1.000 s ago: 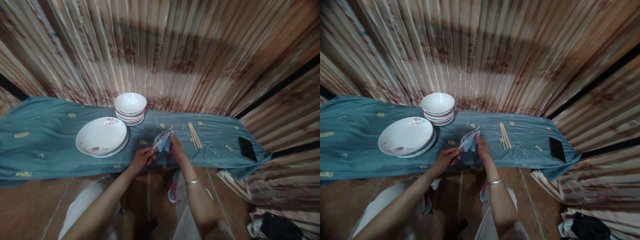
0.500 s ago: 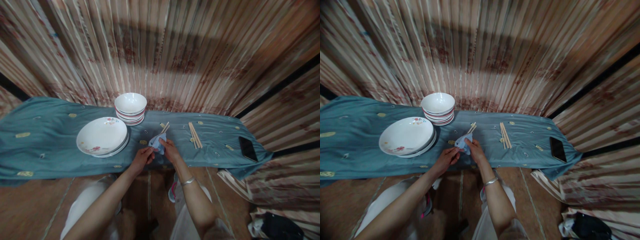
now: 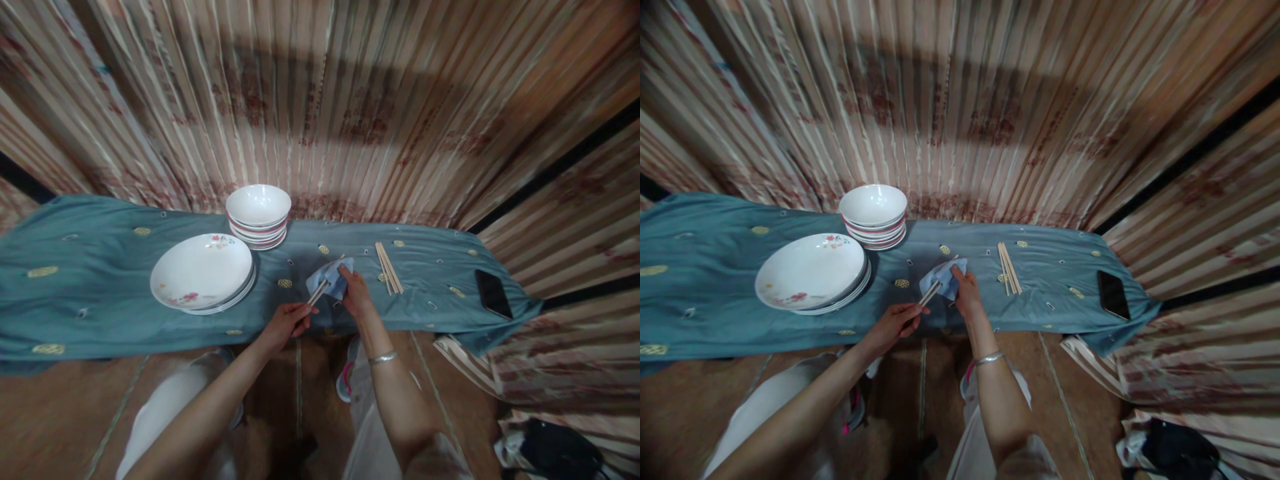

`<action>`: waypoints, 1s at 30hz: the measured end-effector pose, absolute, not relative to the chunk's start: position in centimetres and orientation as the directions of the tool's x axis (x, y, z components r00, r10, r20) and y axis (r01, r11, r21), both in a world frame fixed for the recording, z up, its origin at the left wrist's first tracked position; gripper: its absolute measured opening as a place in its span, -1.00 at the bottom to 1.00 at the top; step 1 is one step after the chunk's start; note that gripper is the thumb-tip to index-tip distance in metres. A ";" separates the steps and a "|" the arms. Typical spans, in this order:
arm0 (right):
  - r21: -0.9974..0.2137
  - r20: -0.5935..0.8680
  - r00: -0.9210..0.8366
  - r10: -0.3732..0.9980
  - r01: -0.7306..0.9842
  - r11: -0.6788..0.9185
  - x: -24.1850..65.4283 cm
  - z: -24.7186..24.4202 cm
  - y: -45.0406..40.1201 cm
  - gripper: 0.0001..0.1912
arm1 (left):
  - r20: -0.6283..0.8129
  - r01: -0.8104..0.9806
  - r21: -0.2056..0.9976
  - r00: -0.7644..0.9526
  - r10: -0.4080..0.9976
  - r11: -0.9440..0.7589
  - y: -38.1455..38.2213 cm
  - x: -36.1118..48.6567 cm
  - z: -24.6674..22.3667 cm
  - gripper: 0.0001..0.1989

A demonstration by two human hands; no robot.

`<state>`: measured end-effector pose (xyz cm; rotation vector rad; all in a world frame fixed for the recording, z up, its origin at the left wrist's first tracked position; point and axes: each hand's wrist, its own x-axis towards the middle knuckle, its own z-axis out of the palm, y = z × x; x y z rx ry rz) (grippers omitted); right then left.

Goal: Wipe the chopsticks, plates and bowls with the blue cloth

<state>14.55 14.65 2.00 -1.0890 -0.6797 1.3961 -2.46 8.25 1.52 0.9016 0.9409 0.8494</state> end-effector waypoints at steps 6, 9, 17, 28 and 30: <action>-0.871 -0.275 0.055 0.960 -0.438 -0.224 14.3 2.0 14.3 -0.70 | -0.333 -0.221 0.872 0.387 0.860 0.437 7.9 -2.3 1.4 -0.52; -0.871 -0.295 -0.007 0.956 -0.409 -0.272 13.6 1.6 13.9 -0.66 | -0.337 -0.247 0.859 0.385 0.859 0.447 8.2 -2.3 1.6 -0.51; -0.871 -0.282 -0.098 0.954 -0.391 -0.297 12.0 1.3 13.0 -0.61 | -0.331 -0.291 0.847 0.367 0.870 0.445 8.6 -2.5 2.0 -0.51; -0.868 -0.302 -0.053 0.952 -0.397 -0.298 12.7 1.7 13.2 -0.61 | -0.341 -0.283 0.840 0.388 0.856 0.463 8.1 -2.4 1.7 -0.54; -0.874 -0.298 -0.055 0.953 -0.387 -0.296 12.6 1.8 13.1 -0.61 | -0.344 -0.280 0.841 0.385 0.856 0.464 8.1 -2.4 1.7 -0.55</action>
